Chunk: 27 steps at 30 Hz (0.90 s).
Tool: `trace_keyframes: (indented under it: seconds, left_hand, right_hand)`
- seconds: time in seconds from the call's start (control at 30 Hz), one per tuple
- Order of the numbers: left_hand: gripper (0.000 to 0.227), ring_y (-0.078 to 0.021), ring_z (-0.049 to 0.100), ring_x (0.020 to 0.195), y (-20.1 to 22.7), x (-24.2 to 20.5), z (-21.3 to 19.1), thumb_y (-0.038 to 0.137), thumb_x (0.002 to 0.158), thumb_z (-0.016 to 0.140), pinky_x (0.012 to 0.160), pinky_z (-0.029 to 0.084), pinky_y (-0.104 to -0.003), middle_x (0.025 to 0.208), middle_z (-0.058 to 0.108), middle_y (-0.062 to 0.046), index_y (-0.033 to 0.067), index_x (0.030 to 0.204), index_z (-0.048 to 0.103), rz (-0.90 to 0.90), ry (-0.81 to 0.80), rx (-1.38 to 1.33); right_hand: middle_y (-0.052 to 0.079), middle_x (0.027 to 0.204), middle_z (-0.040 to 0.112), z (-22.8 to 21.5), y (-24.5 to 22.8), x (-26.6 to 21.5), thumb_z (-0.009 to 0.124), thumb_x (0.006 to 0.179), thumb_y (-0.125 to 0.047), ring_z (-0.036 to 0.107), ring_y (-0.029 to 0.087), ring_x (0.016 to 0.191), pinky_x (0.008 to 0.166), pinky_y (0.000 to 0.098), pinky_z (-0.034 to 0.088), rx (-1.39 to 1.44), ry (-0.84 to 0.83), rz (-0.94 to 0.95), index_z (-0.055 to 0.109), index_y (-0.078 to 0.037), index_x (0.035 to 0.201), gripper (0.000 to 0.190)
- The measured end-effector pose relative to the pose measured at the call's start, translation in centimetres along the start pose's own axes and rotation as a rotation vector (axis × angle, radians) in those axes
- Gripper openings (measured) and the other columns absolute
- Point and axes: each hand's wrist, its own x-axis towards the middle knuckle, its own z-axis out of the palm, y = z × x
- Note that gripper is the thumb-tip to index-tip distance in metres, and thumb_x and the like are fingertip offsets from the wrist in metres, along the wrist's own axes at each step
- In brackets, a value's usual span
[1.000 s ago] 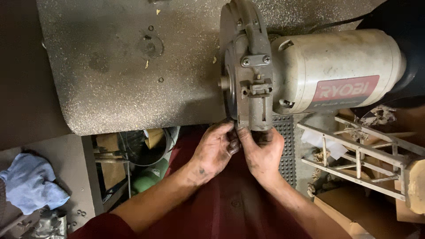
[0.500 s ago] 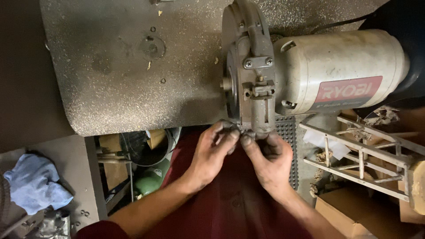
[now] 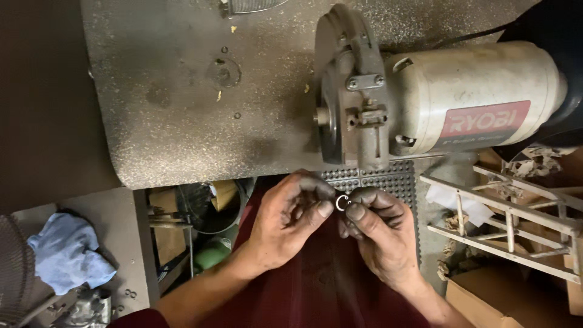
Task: The person picks up and holds small metal nuts and components against a bench grinder to clean them, then places them into a small metal basket.
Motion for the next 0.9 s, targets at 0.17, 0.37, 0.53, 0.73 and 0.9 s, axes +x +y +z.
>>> trace_keyframes:
  seconds: [0.17,0.37,0.53,0.73,0.9]
  left_hand:
    - [0.023,-0.0215,0.068,0.099,1.4,-0.4,-2.6,0.025,0.104,0.063,0.091,0.054,-0.032,0.109,0.068,-0.009,0.0089,0.120,0.067,0.259,-0.104,0.196]
    - [0.030,-0.0253,0.070,0.108,2.7,-1.6,-5.8,0.018,0.100,0.071,0.098,0.059,-0.035,0.117,0.067,-0.013,0.0054,0.127,0.064,0.338,-0.098,0.233]
    - [0.023,-0.0288,0.070,0.106,3.7,-2.2,-9.1,0.015,0.103,0.067,0.097,0.058,-0.039,0.115,0.069,-0.014,0.0017,0.122,0.064,0.399,-0.080,0.279]
    - [0.024,-0.0294,0.071,0.103,3.0,-3.0,-13.8,0.012,0.101,0.070,0.096,0.059,-0.038,0.114,0.069,-0.014,0.0021,0.123,0.065,0.423,-0.058,0.353]
    - [0.023,-0.0389,0.074,0.089,-0.6,-2.0,-17.1,0.003,0.092,0.078,0.076,0.062,-0.049,0.099,0.075,-0.019,0.0003,0.115,0.074,0.500,0.132,0.276]
  right_hand:
    - [0.010,0.063,0.052,2.0,0.3,-0.3,0.073,0.092,-0.013,0.050,0.018,0.055,0.054,0.0282,0.039,0.057,-0.137,0.027,0.061,0.005,0.086,0.022]
    - [0.012,0.078,0.067,4.6,1.5,-0.5,0.074,0.093,-0.010,0.063,0.018,0.064,0.062,0.0278,0.052,-0.107,-0.180,-0.094,0.067,0.003,0.094,0.015]
    - [0.010,0.076,0.066,6.7,3.3,0.1,0.073,0.094,-0.010,0.063,0.017,0.065,0.065,0.0284,0.053,-0.196,-0.209,-0.084,0.065,0.001,0.093,0.013]
    - [0.018,0.062,0.060,10.0,5.8,2.6,0.066,0.090,-0.005,0.046,0.014,0.051,0.048,0.0262,0.032,-0.076,-0.297,0.147,0.063,0.006,0.092,0.012]
    - [0.013,0.060,0.048,13.5,8.5,5.0,0.068,0.092,0.001,0.053,0.017,0.049,0.043,0.0241,0.042,-0.037,-0.246,0.041,0.065,0.010,0.085,0.012]
